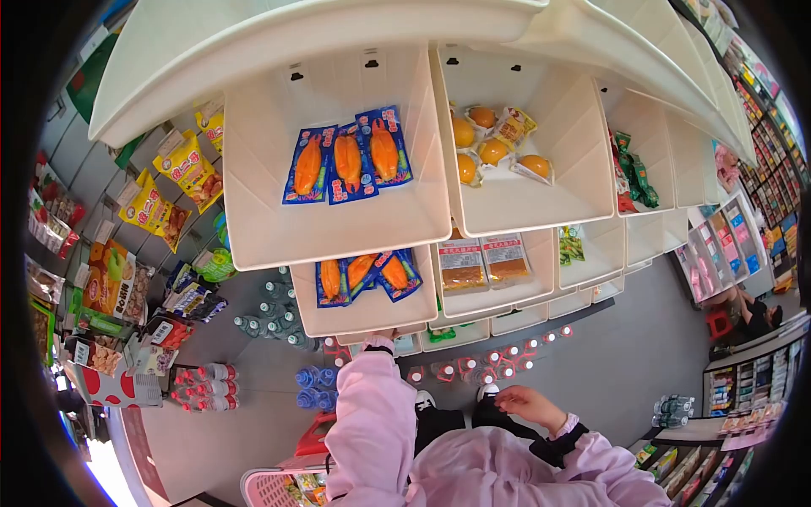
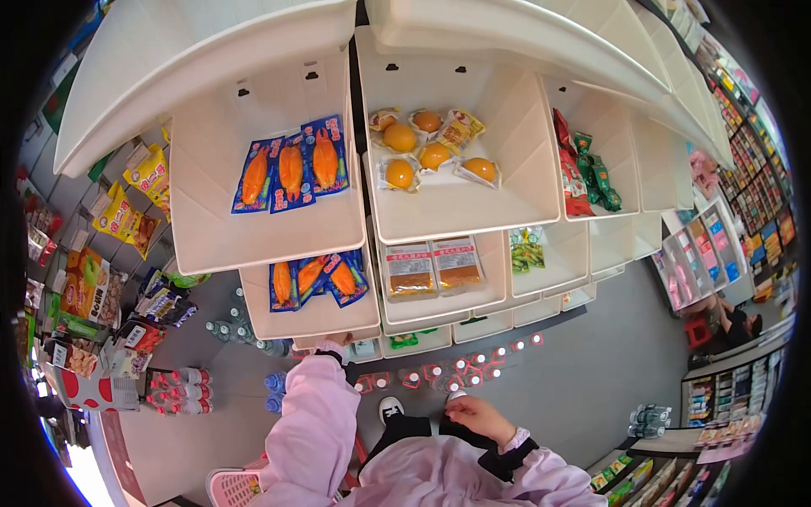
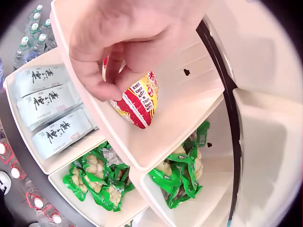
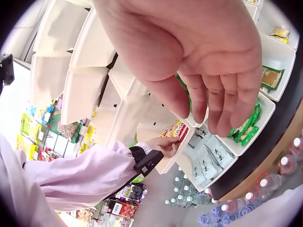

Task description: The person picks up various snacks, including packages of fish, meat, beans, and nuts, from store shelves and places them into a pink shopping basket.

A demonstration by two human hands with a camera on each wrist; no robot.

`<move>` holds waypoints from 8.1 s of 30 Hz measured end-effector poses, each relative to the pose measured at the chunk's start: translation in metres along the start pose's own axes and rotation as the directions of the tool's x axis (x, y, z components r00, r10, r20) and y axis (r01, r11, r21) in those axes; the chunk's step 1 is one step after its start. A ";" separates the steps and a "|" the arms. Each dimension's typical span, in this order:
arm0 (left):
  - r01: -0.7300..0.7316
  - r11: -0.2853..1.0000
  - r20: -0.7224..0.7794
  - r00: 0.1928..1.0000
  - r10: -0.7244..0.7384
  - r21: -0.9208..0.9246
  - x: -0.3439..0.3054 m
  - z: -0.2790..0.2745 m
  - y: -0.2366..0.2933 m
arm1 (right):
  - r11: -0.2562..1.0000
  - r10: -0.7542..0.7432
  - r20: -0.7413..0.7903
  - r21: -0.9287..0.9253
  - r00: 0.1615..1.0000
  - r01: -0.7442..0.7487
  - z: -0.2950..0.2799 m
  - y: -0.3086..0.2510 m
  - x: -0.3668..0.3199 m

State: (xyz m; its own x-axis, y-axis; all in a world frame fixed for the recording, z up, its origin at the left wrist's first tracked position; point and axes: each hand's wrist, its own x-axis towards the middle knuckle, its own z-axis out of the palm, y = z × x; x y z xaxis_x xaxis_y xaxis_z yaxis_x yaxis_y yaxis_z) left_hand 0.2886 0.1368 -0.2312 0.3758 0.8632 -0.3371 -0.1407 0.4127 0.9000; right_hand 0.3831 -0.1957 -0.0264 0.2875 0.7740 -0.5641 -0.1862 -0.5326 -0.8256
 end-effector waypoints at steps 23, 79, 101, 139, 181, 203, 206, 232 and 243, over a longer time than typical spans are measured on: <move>-0.117 0.983 0.223 0.971 0.084 0.141 -0.222 -0.023 0.161 | 0.924 -0.305 0.147 -0.193 0.941 0.330 0.022 -0.023 0.056; -0.245 0.966 -0.870 0.490 0.049 -0.084 -0.401 -0.327 0.017 | 0.895 0.017 0.747 -0.308 0.665 0.323 0.135 -0.010 0.080; 0.120 0.931 0.299 0.926 -0.229 0.344 -0.164 0.087 0.100 | 0.958 -0.271 0.046 -0.088 0.961 0.274 -0.070 -0.002 0.118; 0.531 0.818 0.227 0.844 -0.486 -0.223 -0.190 0.087 0.050 | 0.802 -0.091 0.068 0.596 0.994 0.033 -0.051 -0.029 0.081; 0.059 0.790 -0.234 0.939 -0.251 -0.610 -0.463 -0.175 0.051 | 0.945 -0.139 0.649 -0.138 0.748 0.295 0.258 0.079 -0.007; 0.303 0.910 -0.532 0.740 -0.412 -0.284 -0.480 -0.267 -0.010 | 0.838 -0.169 0.543 -0.360 0.823 0.410 0.194 0.087 0.009; 0.176 0.974 -0.621 0.782 -0.051 0.142 -0.469 -0.270 -0.004 | 0.911 -0.190 0.350 -0.285 0.917 0.298 0.148 0.083 0.027; -0.209 0.908 0.149 0.975 0.165 0.364 -0.137 0.132 0.033 | 0.103 -0.641 -0.102 -0.994 0.761 -0.046 -0.109 0.023 0.289; -0.054 0.946 0.124 0.992 0.015 0.319 -0.128 0.156 0.019 | 0.318 -0.602 -0.143 -0.946 0.786 0.071 -0.146 0.024 0.291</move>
State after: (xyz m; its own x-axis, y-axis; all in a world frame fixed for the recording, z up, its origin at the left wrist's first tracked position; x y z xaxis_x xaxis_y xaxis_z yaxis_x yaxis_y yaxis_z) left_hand 0.3811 -0.0111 -0.1275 0.4840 0.8267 -0.2870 0.1385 0.2515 0.9579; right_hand 0.5997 -0.0334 -0.2090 0.4726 0.8795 0.0551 0.8496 -0.4381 -0.2936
